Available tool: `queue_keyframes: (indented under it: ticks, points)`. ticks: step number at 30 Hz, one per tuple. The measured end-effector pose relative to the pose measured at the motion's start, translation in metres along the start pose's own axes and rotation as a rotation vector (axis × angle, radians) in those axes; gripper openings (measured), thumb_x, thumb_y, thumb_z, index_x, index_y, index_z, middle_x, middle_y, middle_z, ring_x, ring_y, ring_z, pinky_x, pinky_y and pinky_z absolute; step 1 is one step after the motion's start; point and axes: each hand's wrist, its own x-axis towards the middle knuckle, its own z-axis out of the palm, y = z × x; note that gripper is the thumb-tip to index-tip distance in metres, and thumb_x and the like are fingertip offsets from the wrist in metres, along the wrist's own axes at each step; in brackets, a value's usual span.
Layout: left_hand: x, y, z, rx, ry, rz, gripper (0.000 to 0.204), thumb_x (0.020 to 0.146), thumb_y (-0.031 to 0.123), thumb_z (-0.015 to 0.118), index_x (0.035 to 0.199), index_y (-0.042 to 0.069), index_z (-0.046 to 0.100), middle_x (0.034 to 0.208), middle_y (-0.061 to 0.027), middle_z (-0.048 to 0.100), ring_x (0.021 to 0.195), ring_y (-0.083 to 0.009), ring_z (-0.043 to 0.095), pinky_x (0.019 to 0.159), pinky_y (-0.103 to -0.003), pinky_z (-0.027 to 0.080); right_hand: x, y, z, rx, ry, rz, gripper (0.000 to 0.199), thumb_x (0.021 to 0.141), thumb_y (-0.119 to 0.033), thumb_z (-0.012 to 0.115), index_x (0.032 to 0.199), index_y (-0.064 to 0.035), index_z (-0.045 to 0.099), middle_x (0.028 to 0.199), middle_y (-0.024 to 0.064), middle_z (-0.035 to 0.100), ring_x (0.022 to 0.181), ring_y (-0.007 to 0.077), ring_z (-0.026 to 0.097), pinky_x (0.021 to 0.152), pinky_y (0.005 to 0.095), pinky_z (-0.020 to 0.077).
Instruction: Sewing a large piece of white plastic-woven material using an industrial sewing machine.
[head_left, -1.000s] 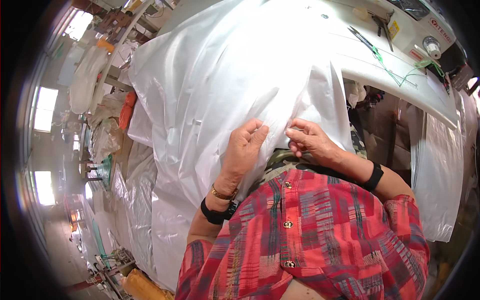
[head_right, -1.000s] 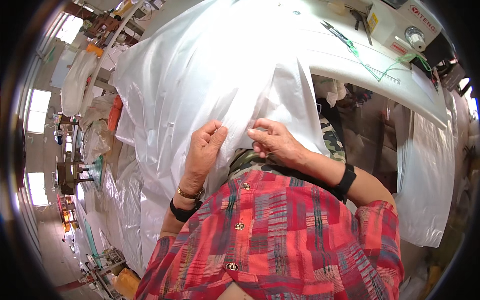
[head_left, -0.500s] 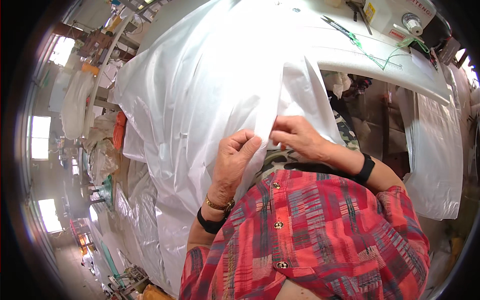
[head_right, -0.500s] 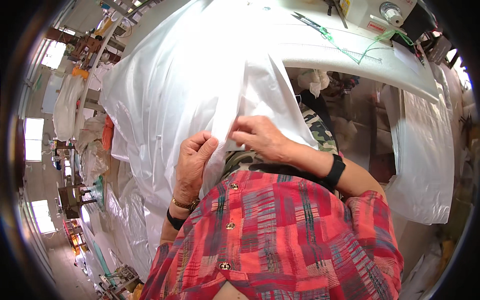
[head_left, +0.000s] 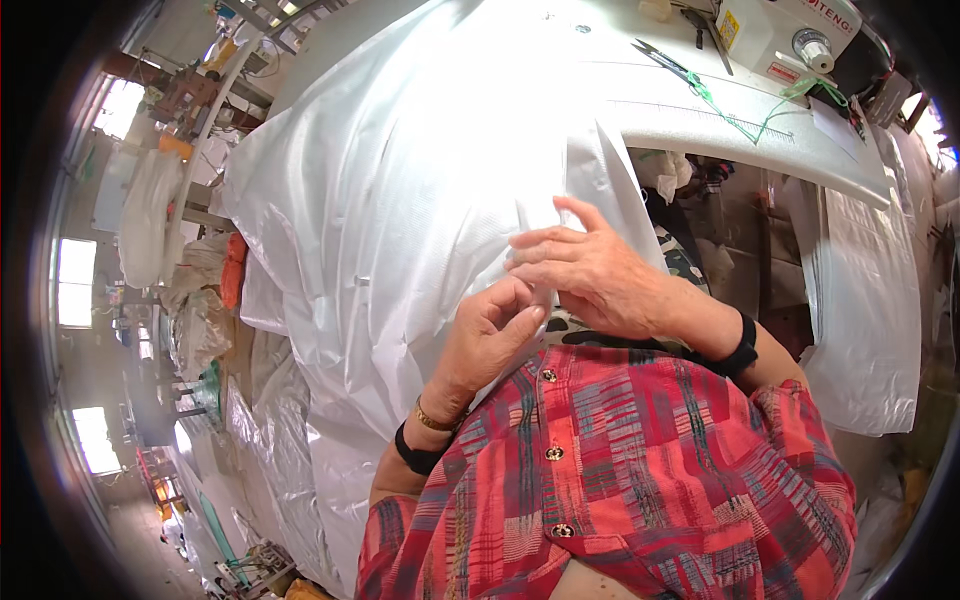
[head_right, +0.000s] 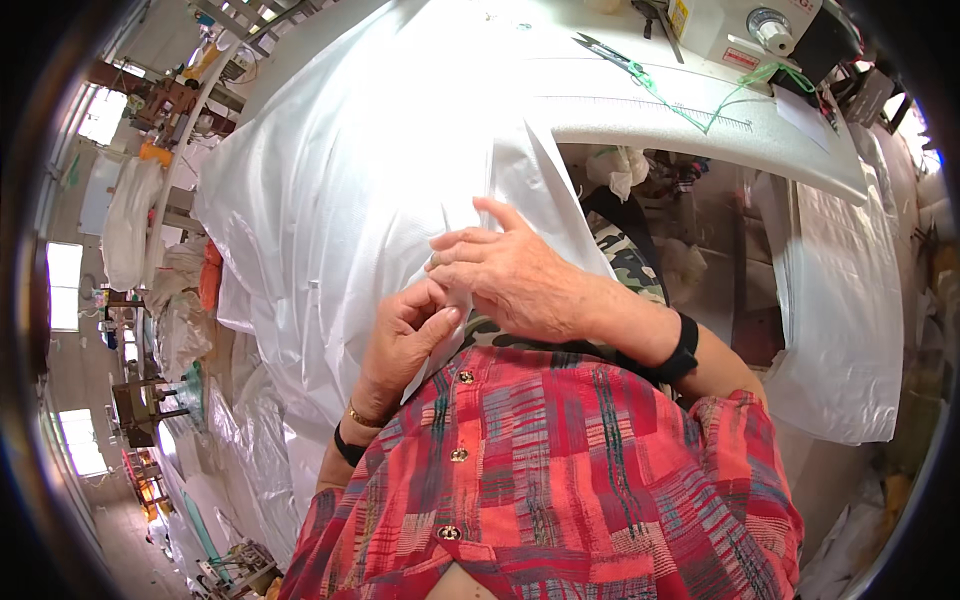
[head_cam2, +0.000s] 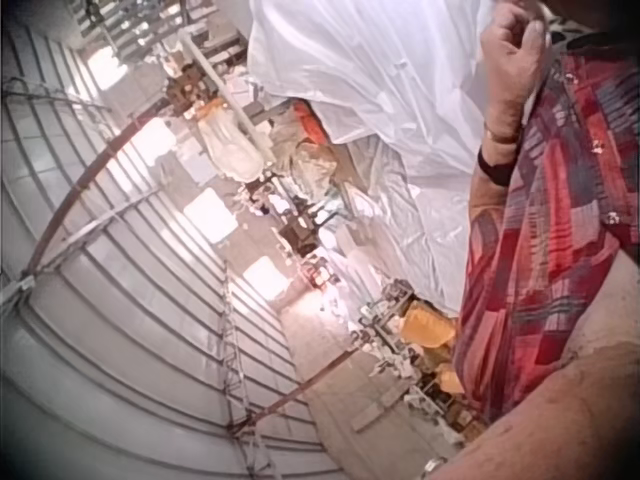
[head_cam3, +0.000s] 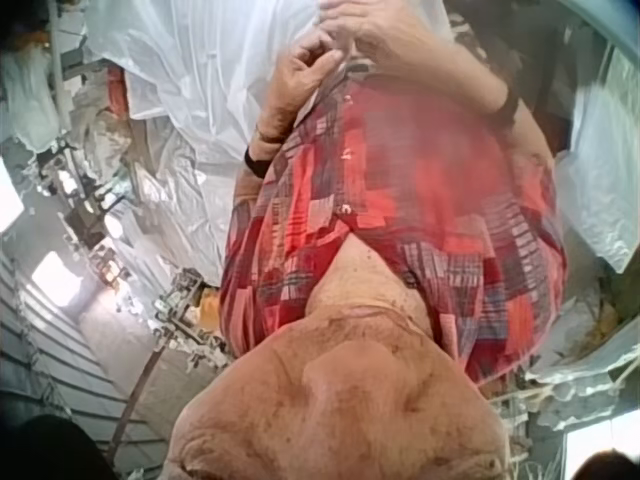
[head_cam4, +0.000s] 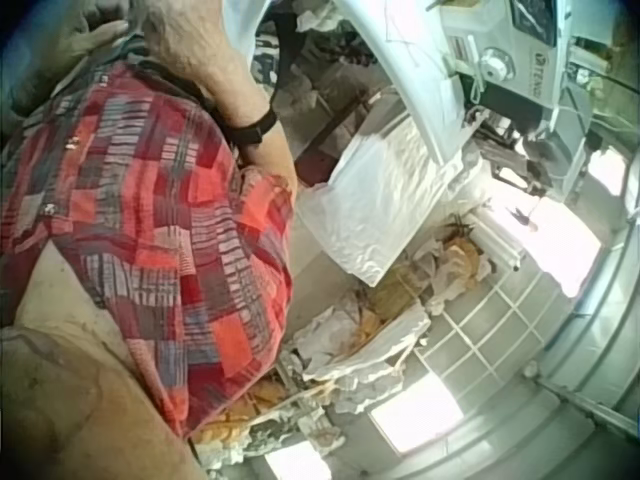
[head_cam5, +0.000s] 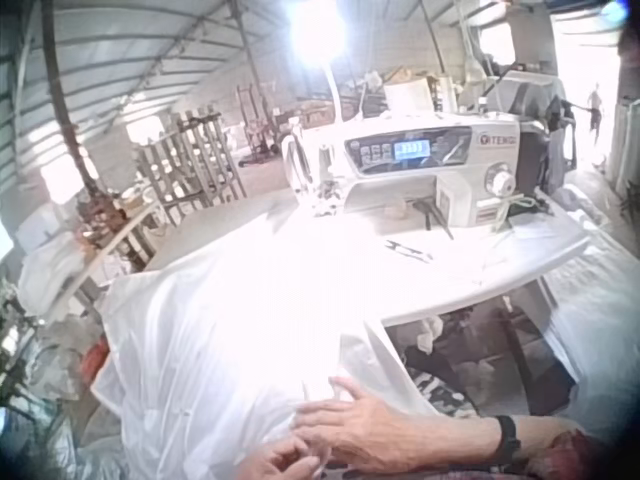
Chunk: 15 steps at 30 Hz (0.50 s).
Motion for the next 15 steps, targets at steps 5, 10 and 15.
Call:
queue_keyframes:
  ticks: [5,10,15]
  points:
    - [-0.004,0.005,0.005,-0.133,0.061,-0.030,0.006,0.094,0.007,0.060,0.092,0.001,0.060,0.081,0.0037,0.059,0.073,-0.0015,0.050,0.064,-0.019,0.041,-0.028,0.013,-0.019,0.124,0.332,0.244,0.040,0.084,-0.007,0.058,0.124,-0.0048,0.057,0.123,0.0138,0.060,0.120,0.0307,0.053,0.105,0.0456,0.0346]
    - [-0.004,0.007,0.006,-0.079,0.088,-0.049,0.004,0.093,0.006,0.061,0.091,0.002,0.060,0.080,0.0044,0.059,0.071,-0.0005,0.050,0.063,-0.017,0.040,-0.076,0.041,0.013,-0.157,0.574,0.669,0.031,0.086,-0.020,0.064,0.111,-0.0014,0.061,0.102,0.0182,0.064,0.099,0.0348,0.059,0.087,0.0392,0.0455]
    - [-0.008,0.016,0.007,0.051,0.190,0.086,0.004,0.091,0.004,0.061,0.090,0.000,0.062,0.076,0.0046,0.059,0.067,-0.0004,0.050,0.059,-0.018,0.040,-0.093,0.020,0.008,0.215,0.168,0.815,0.025,0.090,-0.021,0.060,0.088,0.0035,0.059,0.069,0.0225,0.056,0.064,0.0366,0.058,0.059,0.0411,0.0437]
